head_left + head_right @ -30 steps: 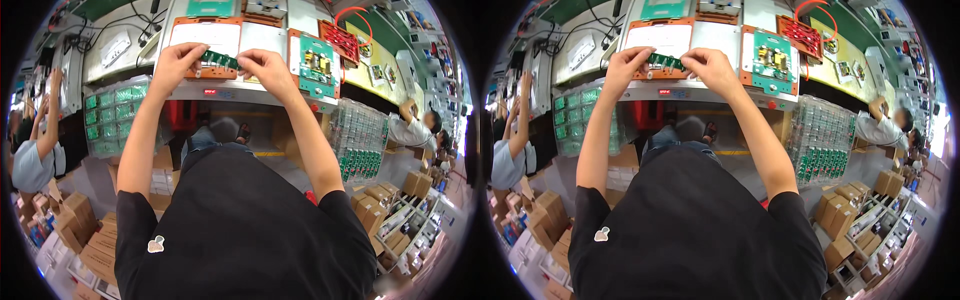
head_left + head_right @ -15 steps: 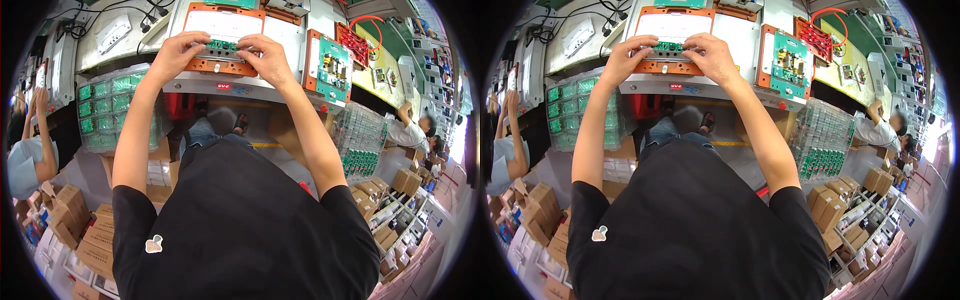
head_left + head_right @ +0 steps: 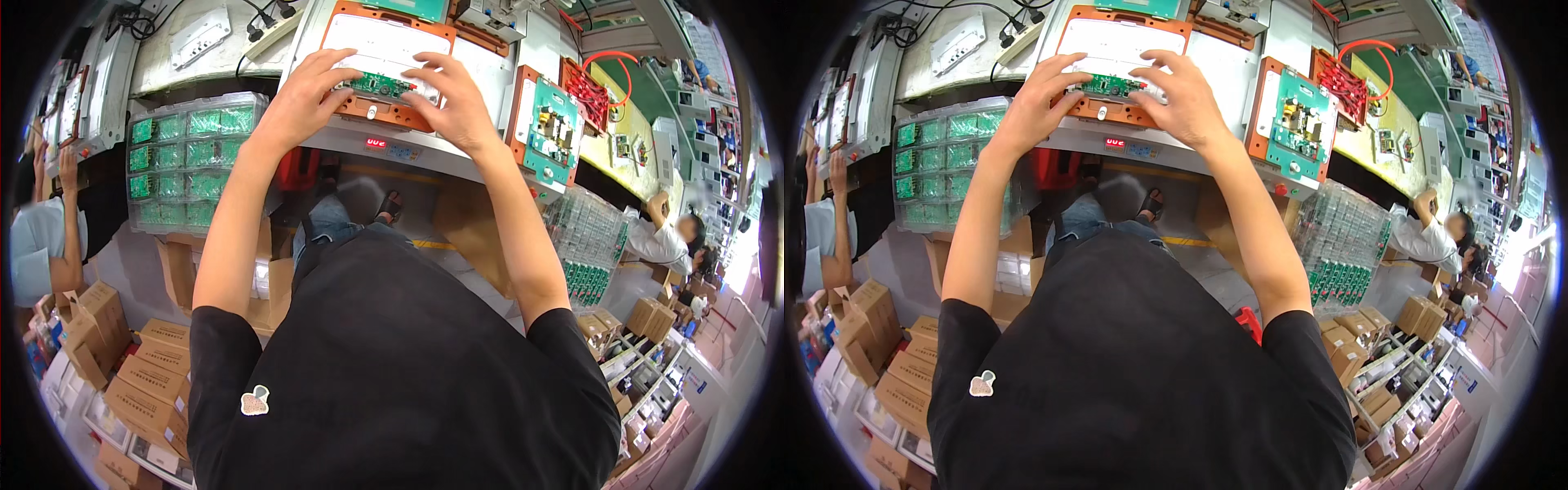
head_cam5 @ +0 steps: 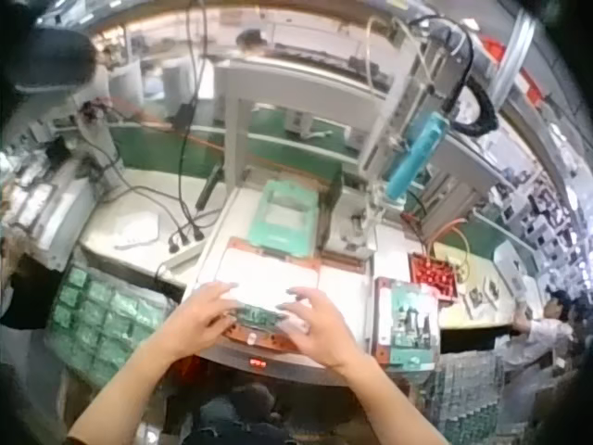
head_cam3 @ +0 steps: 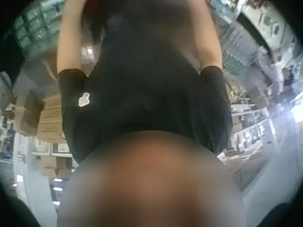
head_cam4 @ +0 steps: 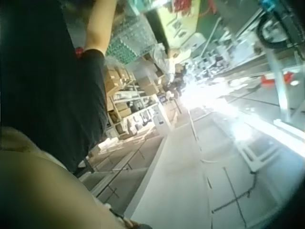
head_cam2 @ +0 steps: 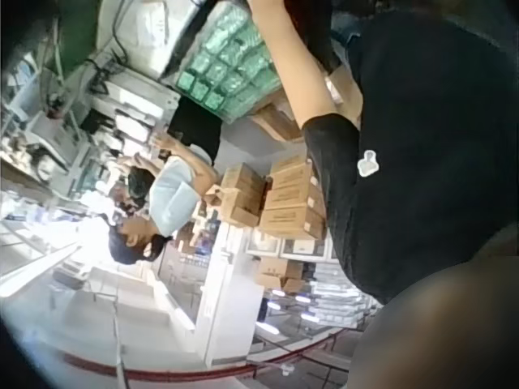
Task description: Assembling electronic components and circuit boards into housings and placing them into testing fixtures.
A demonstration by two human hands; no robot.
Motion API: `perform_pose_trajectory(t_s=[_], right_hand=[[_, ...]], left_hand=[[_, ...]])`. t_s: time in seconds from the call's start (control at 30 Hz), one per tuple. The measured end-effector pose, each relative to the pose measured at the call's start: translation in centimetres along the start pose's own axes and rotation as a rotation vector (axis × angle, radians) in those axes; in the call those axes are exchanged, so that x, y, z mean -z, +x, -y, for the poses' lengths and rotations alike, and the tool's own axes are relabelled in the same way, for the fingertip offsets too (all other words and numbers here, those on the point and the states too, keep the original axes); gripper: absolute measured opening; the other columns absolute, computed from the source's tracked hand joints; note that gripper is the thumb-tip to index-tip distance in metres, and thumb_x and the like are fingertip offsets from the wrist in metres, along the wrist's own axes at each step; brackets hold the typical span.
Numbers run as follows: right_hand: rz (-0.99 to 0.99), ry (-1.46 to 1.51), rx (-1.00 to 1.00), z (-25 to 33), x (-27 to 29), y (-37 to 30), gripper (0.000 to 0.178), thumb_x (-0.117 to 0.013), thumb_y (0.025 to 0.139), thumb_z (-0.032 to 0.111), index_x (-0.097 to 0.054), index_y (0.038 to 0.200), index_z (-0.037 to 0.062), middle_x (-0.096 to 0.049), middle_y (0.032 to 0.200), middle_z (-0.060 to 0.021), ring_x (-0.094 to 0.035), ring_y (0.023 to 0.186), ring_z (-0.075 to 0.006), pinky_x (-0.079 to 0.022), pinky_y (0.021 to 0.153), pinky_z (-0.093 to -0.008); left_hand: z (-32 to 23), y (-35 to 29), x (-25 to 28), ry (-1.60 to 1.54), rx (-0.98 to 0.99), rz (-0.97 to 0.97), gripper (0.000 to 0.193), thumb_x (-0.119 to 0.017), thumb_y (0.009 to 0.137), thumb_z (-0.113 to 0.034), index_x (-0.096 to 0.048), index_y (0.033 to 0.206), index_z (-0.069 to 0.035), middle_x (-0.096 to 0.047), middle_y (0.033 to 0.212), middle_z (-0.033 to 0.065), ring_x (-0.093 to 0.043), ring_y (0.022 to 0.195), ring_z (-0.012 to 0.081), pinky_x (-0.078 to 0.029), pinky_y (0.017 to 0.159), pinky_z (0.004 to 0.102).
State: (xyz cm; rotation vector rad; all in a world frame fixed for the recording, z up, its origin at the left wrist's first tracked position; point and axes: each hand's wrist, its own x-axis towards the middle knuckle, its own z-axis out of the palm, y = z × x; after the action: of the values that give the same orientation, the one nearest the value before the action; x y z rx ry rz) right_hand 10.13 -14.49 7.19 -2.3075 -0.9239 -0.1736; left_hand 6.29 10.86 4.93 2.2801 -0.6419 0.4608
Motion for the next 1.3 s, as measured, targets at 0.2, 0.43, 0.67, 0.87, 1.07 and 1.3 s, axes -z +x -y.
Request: perform_pose_trajectory(t_s=[0.2,0.43,0.67,0.87,1.07,1.3], right_hand=[[-0.319,-0.101,0.188,-5.1,2.4,13.4,0.022,-0.066,0.085,0.010,-0.066,0.104,-0.0020,-0.067,0.101,-0.0203,-0.065,0.095,-0.0343,-0.051,0.086,-0.0407],[-0.237,-0.549,-0.262,-17.4,-1.9,23.8,0.043,-0.061,0.089,0.030,-0.064,0.111,-0.0066,-0.062,0.115,-0.0288,-0.057,0.113,-0.0435,-0.044,0.099,-0.0449],[-0.235,-0.124,0.019,0.5,7.8,14.1,0.018,-0.063,0.086,0.015,-0.067,0.101,0.0062,-0.067,0.088,-0.0153,-0.065,0.086,-0.0323,-0.049,0.079,-0.0388],[-0.057,-0.220,0.139,3.5,-1.3,-4.1,0.027,-0.074,0.074,0.008,-0.070,0.101,0.0067,-0.070,0.108,-0.0054,-0.065,0.100,-0.0232,-0.049,0.087,-0.0383],[-0.053,-0.201,0.129,3.2,-4.3,-6.1,0.038,-0.063,0.075,-0.003,-0.068,0.113,0.0035,-0.065,0.124,-0.0106,-0.058,0.120,-0.0268,-0.043,0.105,-0.0432],[-0.031,0.075,-0.072,0.9,-1.9,-5.6,0.034,-0.057,0.078,-0.009,-0.066,0.110,0.0006,-0.067,0.118,-0.0132,-0.060,0.116,-0.0316,-0.044,0.104,-0.0412]], left_hand=[[-5.3,-3.4,-2.1,-0.005,0.329,-0.184,0.026,-0.075,0.077,-0.009,-0.068,0.101,-0.003,-0.063,0.108,0.0114,-0.058,0.102,0.0305,-0.047,0.087,0.0407],[-7.9,-4.2,-5.9,0.006,0.338,-0.327,0.026,-0.076,0.074,-0.002,-0.068,0.098,-0.002,-0.060,0.100,0.0097,-0.056,0.092,0.0287,-0.047,0.080,0.0389],[-7.4,-5.8,-4.9,-0.086,0.359,-0.321,0.025,-0.069,0.079,0.004,-0.068,0.103,-0.001,-0.062,0.103,0.0107,-0.060,0.094,0.0286,-0.049,0.082,0.0367],[-7.0,-5.9,-2.2,-0.077,0.425,-0.505,0.024,-0.064,0.084,0.004,-0.068,0.106,-0.004,-0.063,0.106,0.0105,-0.062,0.097,0.0260,-0.049,0.084,0.0339],[-6.2,-3.0,-5.5,0.119,0.311,-0.243,0.022,-0.072,0.080,-0.006,-0.067,0.102,-0.002,-0.062,0.100,0.0129,-0.060,0.095,0.0307,-0.049,0.084,0.0388],[-1.4,-0.8,-6.3,-0.093,-0.085,0.006,0.017,-0.063,0.084,-0.005,-0.065,0.100,-0.001,-0.063,0.101,0.0117,-0.061,0.098,0.0301,-0.049,0.085,0.0380]])
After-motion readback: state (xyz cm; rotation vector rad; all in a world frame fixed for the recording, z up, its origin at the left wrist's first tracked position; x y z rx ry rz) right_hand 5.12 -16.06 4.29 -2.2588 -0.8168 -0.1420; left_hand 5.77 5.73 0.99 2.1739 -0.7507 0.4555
